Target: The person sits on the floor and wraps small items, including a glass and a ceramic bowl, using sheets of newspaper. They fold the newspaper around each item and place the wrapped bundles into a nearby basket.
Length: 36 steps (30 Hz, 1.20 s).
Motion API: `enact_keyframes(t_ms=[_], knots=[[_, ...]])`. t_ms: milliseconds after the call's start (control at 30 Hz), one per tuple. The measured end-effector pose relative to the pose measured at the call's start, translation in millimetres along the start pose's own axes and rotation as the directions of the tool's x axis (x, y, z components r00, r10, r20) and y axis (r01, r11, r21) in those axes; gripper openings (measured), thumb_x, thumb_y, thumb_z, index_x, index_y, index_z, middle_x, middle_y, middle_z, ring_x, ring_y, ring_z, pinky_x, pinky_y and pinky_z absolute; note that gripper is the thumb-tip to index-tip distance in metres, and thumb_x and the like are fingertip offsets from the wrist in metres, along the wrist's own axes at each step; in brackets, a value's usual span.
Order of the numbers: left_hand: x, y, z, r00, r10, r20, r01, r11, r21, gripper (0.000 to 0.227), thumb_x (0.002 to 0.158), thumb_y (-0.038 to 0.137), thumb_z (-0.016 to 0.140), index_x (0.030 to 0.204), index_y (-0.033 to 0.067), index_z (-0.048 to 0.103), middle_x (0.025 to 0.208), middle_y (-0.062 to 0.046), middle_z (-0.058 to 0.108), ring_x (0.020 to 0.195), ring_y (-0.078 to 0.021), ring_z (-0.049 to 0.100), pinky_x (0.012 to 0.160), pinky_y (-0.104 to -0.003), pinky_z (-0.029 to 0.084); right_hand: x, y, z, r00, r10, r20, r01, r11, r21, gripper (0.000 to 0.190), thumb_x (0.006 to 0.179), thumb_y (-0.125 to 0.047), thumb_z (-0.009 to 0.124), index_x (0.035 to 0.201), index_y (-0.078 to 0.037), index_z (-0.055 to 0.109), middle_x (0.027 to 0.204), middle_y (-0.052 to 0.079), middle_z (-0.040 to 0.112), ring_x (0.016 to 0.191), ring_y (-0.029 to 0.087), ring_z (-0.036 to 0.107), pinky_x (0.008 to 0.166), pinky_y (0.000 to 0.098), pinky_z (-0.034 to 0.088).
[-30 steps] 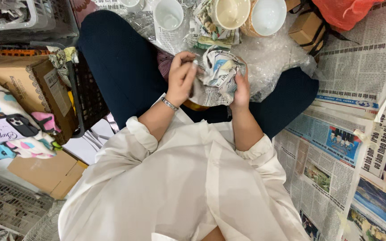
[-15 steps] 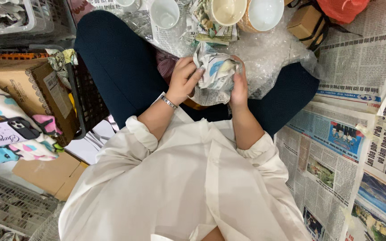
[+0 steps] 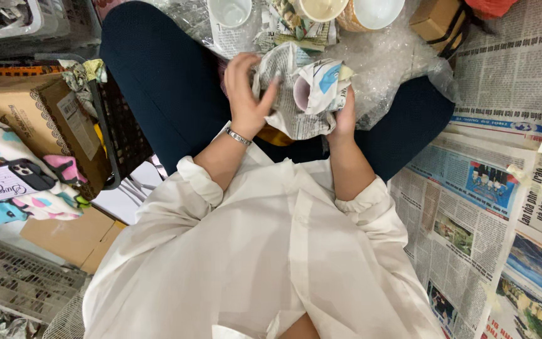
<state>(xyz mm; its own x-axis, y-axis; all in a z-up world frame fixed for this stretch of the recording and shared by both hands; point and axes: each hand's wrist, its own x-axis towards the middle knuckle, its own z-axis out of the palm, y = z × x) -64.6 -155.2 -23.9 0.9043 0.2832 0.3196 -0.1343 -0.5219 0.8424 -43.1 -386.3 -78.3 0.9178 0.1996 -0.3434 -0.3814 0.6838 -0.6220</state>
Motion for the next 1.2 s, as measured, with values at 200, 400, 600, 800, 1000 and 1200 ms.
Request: enact_keyframes(t_ms=[200, 400, 600, 800, 1000, 1200], knots=[[-2, 10, -10, 0.905, 0.405, 0.134, -0.404, 0.914, -0.03, 0.05, 0.082, 0.035, 0.088, 0.118, 0.0133, 0.06, 0.136, -0.013, 0.056, 0.128, -0.0384, 0.052, 0.111, -0.053, 0.036, 3, 0, 0, 0.995, -0.012, 0.1, 0.035, 0.971, -0.235, 0.052, 0.104, -0.035, 0.049, 0.146, -0.004, 0.047, 0.137, 0.013, 0.062, 0.126, 0.025, 0.061, 0.109, 0.039, 0.05], [-1, 7, -8, 0.956, 0.27, 0.115, -0.253, 0.956, -0.148, 0.048, 0.083, 0.036, 0.087, 0.11, 0.0117, 0.055, 0.141, -0.016, 0.055, 0.129, -0.0403, 0.051, 0.112, -0.053, 0.037, -2, -1, 6, 0.981, -0.082, 0.178, 0.156, 0.875, -0.458, 0.052, 0.102, -0.029, 0.056, 0.145, -0.001, 0.049, 0.137, 0.011, 0.06, 0.126, 0.021, 0.058, 0.11, 0.0333, 0.046], [-7, -8, -9, 0.978, 0.121, 0.168, -0.092, 0.982, -0.167, 0.036, 0.088, 0.025, 0.079, 0.117, 0.0106, 0.065, 0.131, -0.01, 0.064, 0.124, -0.0341, 0.057, 0.111, -0.047, 0.041, -10, 2, 5, 0.987, 0.081, 0.141, 0.031, 0.757, -0.652, 0.055, 0.098, -0.028, 0.062, 0.143, 0.0, 0.052, 0.132, 0.011, 0.062, 0.121, 0.018, 0.057, 0.108, 0.0317, 0.044], [-15, -12, 3, 0.994, -0.068, -0.085, 0.062, 0.996, -0.062, 0.03, 0.092, 0.02, 0.077, 0.109, 0.0064, 0.057, 0.125, -0.013, 0.063, 0.122, -0.0355, 0.055, 0.111, -0.047, 0.039, -5, 13, -16, 0.974, 0.116, 0.195, 0.014, 0.827, -0.562, 0.057, 0.098, -0.029, 0.059, 0.145, 0.001, 0.05, 0.135, 0.011, 0.061, 0.124, 0.019, 0.058, 0.11, 0.032, 0.044], [-20, 14, -12, 0.924, 0.379, 0.055, -0.379, 0.925, -0.005, 0.044, 0.08, 0.024, 0.082, 0.112, 0.0051, 0.057, 0.121, -0.014, 0.058, 0.12, -0.0363, 0.053, 0.109, -0.053, 0.036, 7, 20, -49, 0.991, 0.127, 0.035, -0.123, 0.986, -0.109, 0.063, 0.105, -0.046, 0.048, 0.147, 0.002, 0.047, 0.137, 0.016, 0.062, 0.122, 0.026, 0.065, 0.11, 0.0396, 0.051], [-15, 50, -21, 0.889, 0.334, 0.314, -0.336, 0.941, -0.047, 0.08, 0.073, 0.035, 0.094, 0.137, 0.0057, 0.056, 0.141, -0.022, 0.044, 0.137, -0.0479, 0.042, 0.116, -0.054, 0.037, 3, 22, -52, 0.947, 0.041, 0.317, 0.043, 0.966, -0.254, 0.057, 0.107, -0.043, 0.044, 0.145, -0.001, 0.047, 0.134, 0.014, 0.064, 0.119, 0.024, 0.067, 0.102, 0.0381, 0.055]])
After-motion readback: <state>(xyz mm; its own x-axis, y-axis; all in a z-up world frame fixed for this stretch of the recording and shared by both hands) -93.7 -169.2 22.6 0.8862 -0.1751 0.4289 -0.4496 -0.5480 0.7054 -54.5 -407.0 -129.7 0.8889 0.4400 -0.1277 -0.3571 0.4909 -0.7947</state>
